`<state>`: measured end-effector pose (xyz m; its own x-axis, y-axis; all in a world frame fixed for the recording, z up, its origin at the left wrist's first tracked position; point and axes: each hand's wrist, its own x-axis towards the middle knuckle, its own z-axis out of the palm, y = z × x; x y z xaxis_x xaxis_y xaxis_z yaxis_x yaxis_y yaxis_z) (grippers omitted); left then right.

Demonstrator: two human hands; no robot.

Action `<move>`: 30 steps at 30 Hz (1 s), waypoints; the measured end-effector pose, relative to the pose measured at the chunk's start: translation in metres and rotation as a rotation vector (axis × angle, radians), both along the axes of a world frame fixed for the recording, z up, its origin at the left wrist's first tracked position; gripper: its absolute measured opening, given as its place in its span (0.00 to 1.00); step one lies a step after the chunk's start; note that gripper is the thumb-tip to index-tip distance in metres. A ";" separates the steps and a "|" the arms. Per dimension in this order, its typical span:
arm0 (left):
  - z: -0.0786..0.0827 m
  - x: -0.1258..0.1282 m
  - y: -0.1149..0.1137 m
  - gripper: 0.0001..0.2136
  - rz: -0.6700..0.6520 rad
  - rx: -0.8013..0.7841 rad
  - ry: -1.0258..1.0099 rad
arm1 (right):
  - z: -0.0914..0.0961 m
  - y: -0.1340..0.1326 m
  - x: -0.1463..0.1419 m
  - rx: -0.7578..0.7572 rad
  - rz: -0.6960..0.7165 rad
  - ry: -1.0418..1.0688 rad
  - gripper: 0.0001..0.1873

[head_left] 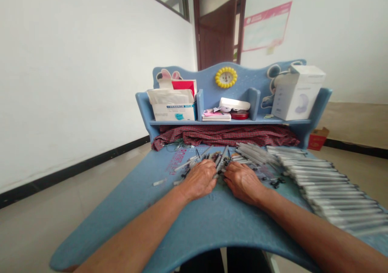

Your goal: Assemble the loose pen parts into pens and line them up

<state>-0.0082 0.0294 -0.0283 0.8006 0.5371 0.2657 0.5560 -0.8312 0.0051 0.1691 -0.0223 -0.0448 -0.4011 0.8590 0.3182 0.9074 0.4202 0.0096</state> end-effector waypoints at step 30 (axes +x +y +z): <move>0.001 -0.002 0.001 0.08 0.146 0.089 0.031 | 0.001 -0.001 0.000 0.006 -0.007 0.002 0.13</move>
